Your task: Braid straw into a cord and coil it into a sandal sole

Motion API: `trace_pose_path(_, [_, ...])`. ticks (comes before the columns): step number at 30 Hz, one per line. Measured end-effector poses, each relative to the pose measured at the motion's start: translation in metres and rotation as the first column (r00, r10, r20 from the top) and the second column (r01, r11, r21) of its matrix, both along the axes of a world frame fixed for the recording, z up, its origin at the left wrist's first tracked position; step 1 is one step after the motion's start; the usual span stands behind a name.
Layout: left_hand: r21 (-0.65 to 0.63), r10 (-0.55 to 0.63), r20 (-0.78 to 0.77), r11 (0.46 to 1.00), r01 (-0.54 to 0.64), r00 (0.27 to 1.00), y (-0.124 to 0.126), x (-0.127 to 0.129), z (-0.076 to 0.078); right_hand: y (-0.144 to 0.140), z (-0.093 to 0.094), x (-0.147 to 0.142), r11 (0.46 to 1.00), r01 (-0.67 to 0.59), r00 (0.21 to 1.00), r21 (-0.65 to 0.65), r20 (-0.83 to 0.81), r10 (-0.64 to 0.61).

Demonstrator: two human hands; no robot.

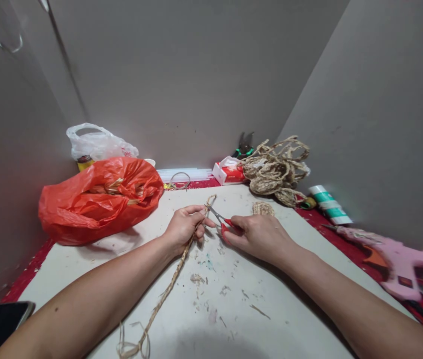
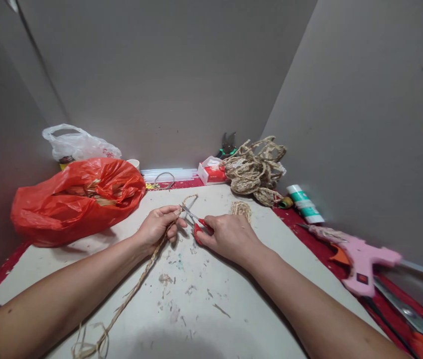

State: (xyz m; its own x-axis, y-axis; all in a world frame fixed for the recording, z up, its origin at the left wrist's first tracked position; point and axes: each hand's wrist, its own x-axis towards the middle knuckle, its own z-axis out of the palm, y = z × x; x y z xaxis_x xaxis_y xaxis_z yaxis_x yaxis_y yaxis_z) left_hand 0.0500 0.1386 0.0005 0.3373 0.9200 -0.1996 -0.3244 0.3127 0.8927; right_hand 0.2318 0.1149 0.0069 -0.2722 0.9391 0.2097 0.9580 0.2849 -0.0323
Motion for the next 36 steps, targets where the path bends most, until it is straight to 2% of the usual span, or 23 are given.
trace_pose_path(5, [-0.008, 0.000, 0.006, 1.000, 0.000, 1.000, 0.0001, -0.0005, 0.0010, 0.0003, -0.0022, 0.0017, 0.999, -0.027, 0.999, 0.035, 0.022, 0.027])
trace_pose_path(10, [-0.018, -0.003, 0.008, 1.000, 0.004, 1.000, -0.0002, -0.0010, 0.0023, 0.0001, 0.0002, 0.0011, 1.000, -0.002, 0.999, -0.012, 0.038, 0.002])
trace_pose_path(15, [-0.013, 0.001, 0.019, 1.000, -0.001, 1.000, -0.0001, -0.0023, 0.0041, 0.0018, -0.0019, 0.0024, 1.000, -0.015, 1.000, -0.003, 0.008, 0.015])
trace_pose_path(21, [0.018, -0.014, 0.039, 1.000, 0.013, 0.999, 0.0006, -0.0024, 0.0021, 0.0038, -0.0055, 0.0046, 0.999, 0.011, 0.988, 0.037, -0.154, -0.005])
trace_pose_path(24, [0.025, -0.003, 0.039, 1.000, 0.002, 0.999, 0.0007, -0.0019, 0.0002, 0.0033, -0.0047, 0.0035, 0.999, 0.034, 0.960, -0.016, -0.278, -0.037])
trace_pose_path(28, [0.031, -0.006, 0.035, 0.999, 0.005, 0.999, 0.0004, -0.0019, -0.0011, 0.0025, -0.0051, 0.0032, 0.995, -0.008, 0.916, -0.101, -0.400, -0.033])
trace_pose_path(31, [0.028, -0.012, 0.050, 1.000, 0.011, 0.999, 0.0002, -0.0024, -0.0007, 0.0023, -0.0061, 0.0054, 0.996, -0.020, 0.927, -0.091, -0.374, -0.016])
trace_pose_path(36, [0.007, -0.030, 0.070, 1.000, 0.029, 0.997, -0.0004, -0.0035, 0.0014, 0.0019, -0.0057, 0.0098, 1.000, -0.028, 0.970, 0.001, -0.242, 0.027])
